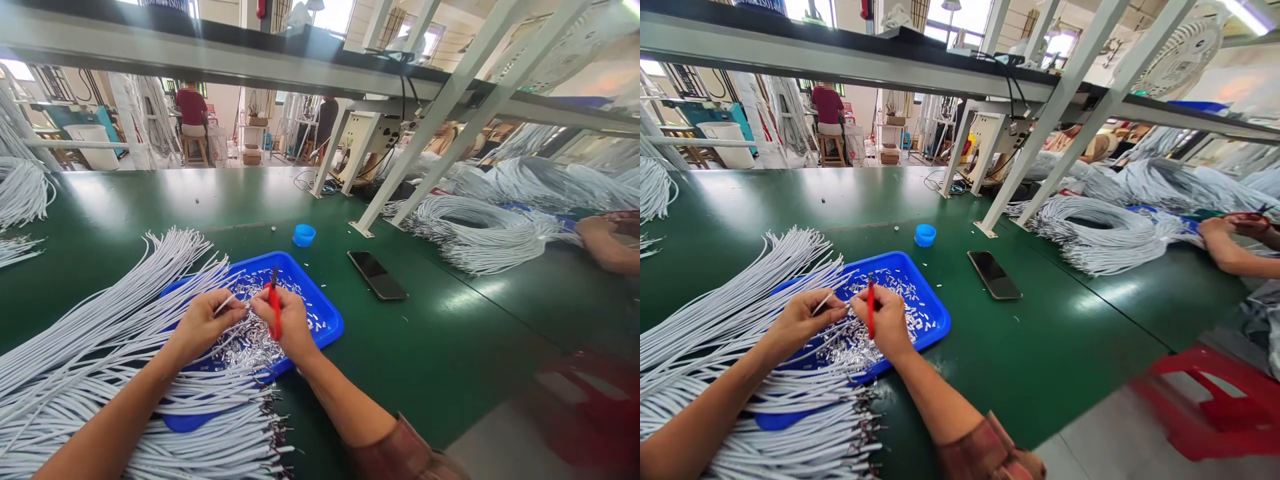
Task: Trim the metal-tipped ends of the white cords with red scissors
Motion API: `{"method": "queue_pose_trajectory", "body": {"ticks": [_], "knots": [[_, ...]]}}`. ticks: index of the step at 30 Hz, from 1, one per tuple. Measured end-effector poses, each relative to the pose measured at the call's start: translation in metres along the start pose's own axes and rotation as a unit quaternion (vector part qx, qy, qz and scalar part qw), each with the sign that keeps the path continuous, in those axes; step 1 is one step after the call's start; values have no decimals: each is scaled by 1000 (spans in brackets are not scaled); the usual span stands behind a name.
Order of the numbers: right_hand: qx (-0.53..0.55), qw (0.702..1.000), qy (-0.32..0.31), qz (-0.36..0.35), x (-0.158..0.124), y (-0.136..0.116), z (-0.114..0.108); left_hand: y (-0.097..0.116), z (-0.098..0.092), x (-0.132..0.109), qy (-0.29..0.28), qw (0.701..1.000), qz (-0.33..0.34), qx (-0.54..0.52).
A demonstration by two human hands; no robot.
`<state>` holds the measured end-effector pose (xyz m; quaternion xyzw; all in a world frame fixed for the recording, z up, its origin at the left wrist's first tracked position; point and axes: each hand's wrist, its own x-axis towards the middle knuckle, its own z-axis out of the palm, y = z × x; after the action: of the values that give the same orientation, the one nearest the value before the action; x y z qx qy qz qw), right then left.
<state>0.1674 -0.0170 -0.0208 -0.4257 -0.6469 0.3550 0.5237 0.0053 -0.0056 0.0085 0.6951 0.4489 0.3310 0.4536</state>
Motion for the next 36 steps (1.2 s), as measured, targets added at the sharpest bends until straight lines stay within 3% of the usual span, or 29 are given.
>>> {"method": "queue_pose_trajectory", "body": {"ticks": [3,5,7,9,11,13,15,18,20,22,23,24,26,27,30,32,34,36], "knots": [[-177,969,-3,-171,-5,-1,-2,-6,0,0,-60,977,-148,-139],[-235,945,5,-228,-5,-3,-2,-7,-1,1,-78,961,-193,-183],[-187,966,33,-178,-2,-5,-1,-7,-4,1,-87,958,-190,-198],[-49,997,37,-53,1,-6,-1,-5,-7,2,-92,962,-167,-196],[100,993,13,55,4,-5,0,-4,-8,2,-82,968,-150,-185],[210,970,-6,118,5,-4,2,-4,-8,2,-61,972,-143,-175],[257,956,-9,139,5,-4,4,-4,-5,2,-25,978,-124,-168],[255,958,2,131,4,-5,5,-2,-2,2,17,984,-76,-159],[295,942,-21,160,4,-5,5,0,-4,2,0,988,-33,-150],[338,917,-94,192,5,-4,4,1,-8,1,-46,990,9,-130],[328,917,-133,184,5,-3,3,1,-10,1,-71,990,18,-119],[275,937,-154,149,5,-2,1,0,-12,2,-93,989,10,-112],[93,986,-132,36,4,-2,-3,-3,-13,3,-116,984,-58,-120],[6,995,-103,-14,3,-3,-5,-6,-13,4,-113,979,-106,-133],[-146,982,-58,-105,0,-7,-9,-11,-8,7,-65,956,-220,-185],[-158,980,-40,-110,1,-10,-9,-10,-5,7,-22,954,-223,-197],[-133,988,-18,-81,4,-10,-9,-5,-2,6,1,969,-175,-175],[-60,997,-41,-21,9,-8,-9,0,-1,5,1,985,-106,-136]]}}
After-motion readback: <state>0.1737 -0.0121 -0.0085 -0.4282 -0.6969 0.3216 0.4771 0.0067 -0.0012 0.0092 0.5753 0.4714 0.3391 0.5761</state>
